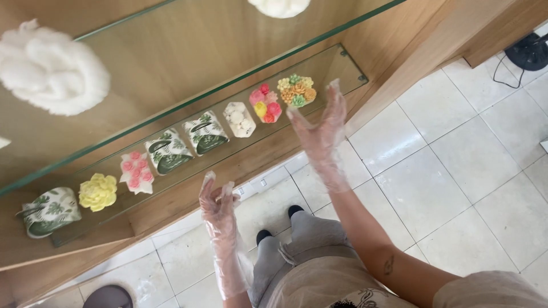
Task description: The recorder packages handmade candles into small boxes and organizes them on a display shelf.
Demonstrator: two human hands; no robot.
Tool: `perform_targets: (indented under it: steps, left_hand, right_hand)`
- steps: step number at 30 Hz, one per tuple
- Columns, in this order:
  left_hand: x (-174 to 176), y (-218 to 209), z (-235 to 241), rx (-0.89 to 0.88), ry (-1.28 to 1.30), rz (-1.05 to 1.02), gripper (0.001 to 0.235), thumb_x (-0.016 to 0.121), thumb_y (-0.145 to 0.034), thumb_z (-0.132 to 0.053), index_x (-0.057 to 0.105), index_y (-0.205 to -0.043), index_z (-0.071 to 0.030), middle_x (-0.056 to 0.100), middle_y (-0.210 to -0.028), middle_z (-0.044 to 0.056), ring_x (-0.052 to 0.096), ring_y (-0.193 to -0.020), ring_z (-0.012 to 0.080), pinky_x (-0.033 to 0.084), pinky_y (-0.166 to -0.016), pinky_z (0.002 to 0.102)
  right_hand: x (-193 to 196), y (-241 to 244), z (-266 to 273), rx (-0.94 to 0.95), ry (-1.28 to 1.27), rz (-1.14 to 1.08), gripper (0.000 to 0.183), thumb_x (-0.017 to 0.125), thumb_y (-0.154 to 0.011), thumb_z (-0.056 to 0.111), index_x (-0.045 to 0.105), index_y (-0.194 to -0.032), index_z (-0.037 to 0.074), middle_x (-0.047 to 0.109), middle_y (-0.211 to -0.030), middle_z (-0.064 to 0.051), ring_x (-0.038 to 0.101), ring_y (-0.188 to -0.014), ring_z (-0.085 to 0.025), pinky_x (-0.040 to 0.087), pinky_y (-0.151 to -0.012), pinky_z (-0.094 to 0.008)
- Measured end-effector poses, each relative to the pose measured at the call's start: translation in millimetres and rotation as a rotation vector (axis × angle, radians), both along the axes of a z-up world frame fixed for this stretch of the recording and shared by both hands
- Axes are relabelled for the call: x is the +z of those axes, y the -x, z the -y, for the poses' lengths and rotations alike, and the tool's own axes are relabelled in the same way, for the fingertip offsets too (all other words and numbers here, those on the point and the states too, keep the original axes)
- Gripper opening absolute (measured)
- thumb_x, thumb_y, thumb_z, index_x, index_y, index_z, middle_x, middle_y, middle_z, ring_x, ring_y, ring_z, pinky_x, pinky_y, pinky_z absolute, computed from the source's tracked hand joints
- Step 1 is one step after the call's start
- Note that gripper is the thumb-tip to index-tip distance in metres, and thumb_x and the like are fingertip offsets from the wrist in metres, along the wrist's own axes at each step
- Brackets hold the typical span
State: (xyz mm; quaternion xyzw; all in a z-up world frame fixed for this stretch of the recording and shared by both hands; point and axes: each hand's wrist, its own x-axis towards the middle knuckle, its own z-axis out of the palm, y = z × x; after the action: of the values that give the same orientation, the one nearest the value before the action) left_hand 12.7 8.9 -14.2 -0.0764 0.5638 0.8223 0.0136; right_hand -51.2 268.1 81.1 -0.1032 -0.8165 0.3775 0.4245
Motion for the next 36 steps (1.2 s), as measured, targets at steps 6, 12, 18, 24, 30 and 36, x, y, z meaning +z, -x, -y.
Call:
perform_targets:
  steps: [6,12,18,24,30,36]
  left_hand:
    - [-9,-16,-30,-0.004,0.002,0.131,0.057,0.073,-0.093,-0.010,0.050,-0.144,-0.008,0.067,-0.100,0.006,0.064,-0.074,0.0106,0.053,-0.067,0.025]
    - [-6,-22,-52,-0.042,0.053,0.200,0.052,0.072,-0.093,-0.014,0.053,-0.141,-0.009,0.066,-0.102,0.006,0.064,-0.075,0.0109,0.055,-0.068,0.026]
    - [-17,-28,-62,-0.071,0.079,0.209,0.050,0.073,-0.093,-0.014,0.053,-0.138,-0.008,0.066,-0.102,0.007,0.064,-0.076,0.0122,0.055,-0.068,0.027]
    - [-36,-41,-65,-0.088,0.049,0.204,0.052,0.074,-0.091,-0.014,0.053,-0.138,-0.006,0.067,-0.097,0.009,0.064,-0.076,0.0132,0.055,-0.069,0.027]
    - [-20,-45,-69,-0.156,0.057,0.257,0.050,0.075,-0.091,-0.014,0.054,-0.136,-0.005,0.067,-0.101,0.010,0.065,-0.079,0.0134,0.056,-0.069,0.028]
    - [13,-51,-52,-0.273,0.172,0.320,0.055,0.073,-0.090,-0.025,0.051,-0.138,-0.009,0.070,-0.106,0.011,0.070,-0.084,0.0170,0.062,-0.072,0.030]
  right_hand:
    - [-9,11,-4,-0.194,-0.213,0.257,0.104,0.094,-0.079,0.040,0.033,-0.155,0.003,0.047,-0.154,-0.019,0.038,-0.146,-0.045,0.039,-0.120,-0.052]
    - [-6,12,-7,-0.174,-0.223,0.286,0.098,0.092,-0.081,0.038,0.036,-0.155,0.007,0.047,-0.157,-0.017,0.040,-0.145,-0.043,0.039,-0.120,-0.052]
    - [0,12,-10,-0.188,-0.138,0.318,0.099,0.093,-0.078,0.038,0.039,-0.154,0.007,0.042,-0.151,-0.020,0.040,-0.143,-0.042,0.040,-0.117,-0.050]
    - [39,-5,-20,0.221,-0.397,0.050,0.079,0.091,-0.092,0.031,0.045,-0.154,0.017,0.062,-0.147,-0.007,0.055,-0.146,-0.026,0.042,-0.125,-0.041]
    - [66,41,3,0.709,-0.630,0.162,0.088,0.091,-0.080,0.042,0.047,-0.148,0.010,0.061,-0.145,-0.012,0.052,-0.139,-0.029,0.038,-0.123,-0.046]
    - [88,72,24,0.762,-0.821,0.724,0.107,0.094,-0.064,0.045,0.042,-0.152,0.012,0.054,-0.146,-0.012,0.046,-0.137,-0.031,0.029,-0.121,-0.046]
